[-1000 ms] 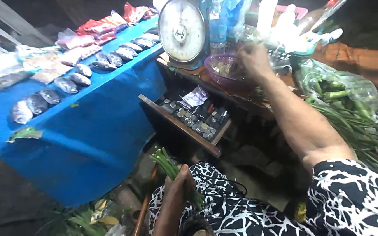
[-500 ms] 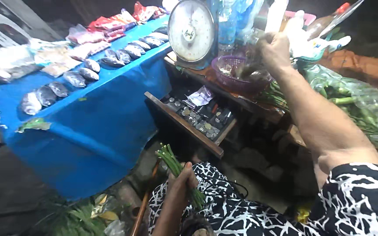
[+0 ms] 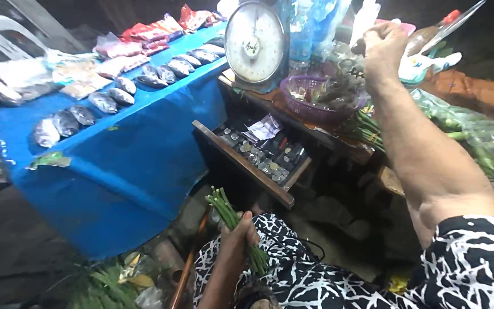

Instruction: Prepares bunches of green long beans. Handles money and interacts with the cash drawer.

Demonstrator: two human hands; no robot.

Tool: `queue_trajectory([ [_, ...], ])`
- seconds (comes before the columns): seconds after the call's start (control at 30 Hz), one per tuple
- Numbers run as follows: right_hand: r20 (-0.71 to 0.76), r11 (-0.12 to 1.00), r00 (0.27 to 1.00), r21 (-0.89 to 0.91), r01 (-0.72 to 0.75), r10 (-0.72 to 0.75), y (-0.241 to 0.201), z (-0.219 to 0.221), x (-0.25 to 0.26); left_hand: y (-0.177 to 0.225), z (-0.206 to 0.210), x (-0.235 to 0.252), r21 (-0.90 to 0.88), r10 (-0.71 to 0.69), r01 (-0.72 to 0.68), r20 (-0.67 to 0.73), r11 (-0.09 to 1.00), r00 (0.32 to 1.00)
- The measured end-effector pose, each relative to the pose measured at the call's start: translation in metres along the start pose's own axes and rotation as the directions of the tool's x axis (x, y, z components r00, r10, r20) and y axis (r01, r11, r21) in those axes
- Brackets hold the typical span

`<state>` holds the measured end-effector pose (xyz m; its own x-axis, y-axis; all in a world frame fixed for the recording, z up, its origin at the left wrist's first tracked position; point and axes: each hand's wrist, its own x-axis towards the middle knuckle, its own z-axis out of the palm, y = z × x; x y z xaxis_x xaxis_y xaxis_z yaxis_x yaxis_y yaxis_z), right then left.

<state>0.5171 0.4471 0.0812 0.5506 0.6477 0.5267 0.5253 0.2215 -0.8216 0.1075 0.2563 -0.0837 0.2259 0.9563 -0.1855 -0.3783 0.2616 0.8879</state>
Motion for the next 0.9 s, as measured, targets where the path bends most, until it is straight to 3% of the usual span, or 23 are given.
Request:
queue_trajectory([
  [0.13, -0.026, 1.0, 1.0, -0.009, 0.011, -0.011, 0.002, -0.002, -0.004, 0.0, 0.0, 0.0, -0.018, 0.01, -0.009, 0.006, 1.0, 1.0],
  [0.23, 0.135, 0.995, 0.991, -0.095, 0.023, -0.01, -0.002, -0.002, -0.012, 0.0, -0.002, -0.002, -0.015, 0.018, -0.018, 0.024, 1.0, 1.0],
  [0.27, 0.114, 0.996, 0.993, -0.09, 0.029, -0.018, -0.002, -0.001, -0.014, 0.0, -0.002, -0.001, -0.01, 0.017, -0.017, 0.029, 1.0, 0.999],
  [0.37, -0.012, 0.997, 0.997, 0.005, 0.079, -0.079, -0.004, -0.002, -0.009, 0.0, 0.0, -0.002, -0.022, 0.014, -0.013, 0.017, 1.0, 1.0],
  [0.57, 0.05, 0.984, 0.995, 0.162, 0.075, -0.084, -0.017, -0.006, -0.02, 0.0, 0.001, -0.002, -0.015, 0.028, -0.028, 0.033, 0.999, 0.999],
  [0.77, 0.149, 0.987, 0.976, 0.059, 0.149, -0.157, -0.019, -0.02, -0.061, -0.001, 0.0, -0.002, -0.024, 0.024, -0.023, 0.053, 0.999, 0.998],
  [0.9, 0.263, 0.953, 0.929, -0.079, 0.291, -0.262, -0.007, -0.018, -0.102, -0.002, 0.004, -0.004, -0.017, 0.0, 0.001, 0.038, 1.0, 0.999],
])
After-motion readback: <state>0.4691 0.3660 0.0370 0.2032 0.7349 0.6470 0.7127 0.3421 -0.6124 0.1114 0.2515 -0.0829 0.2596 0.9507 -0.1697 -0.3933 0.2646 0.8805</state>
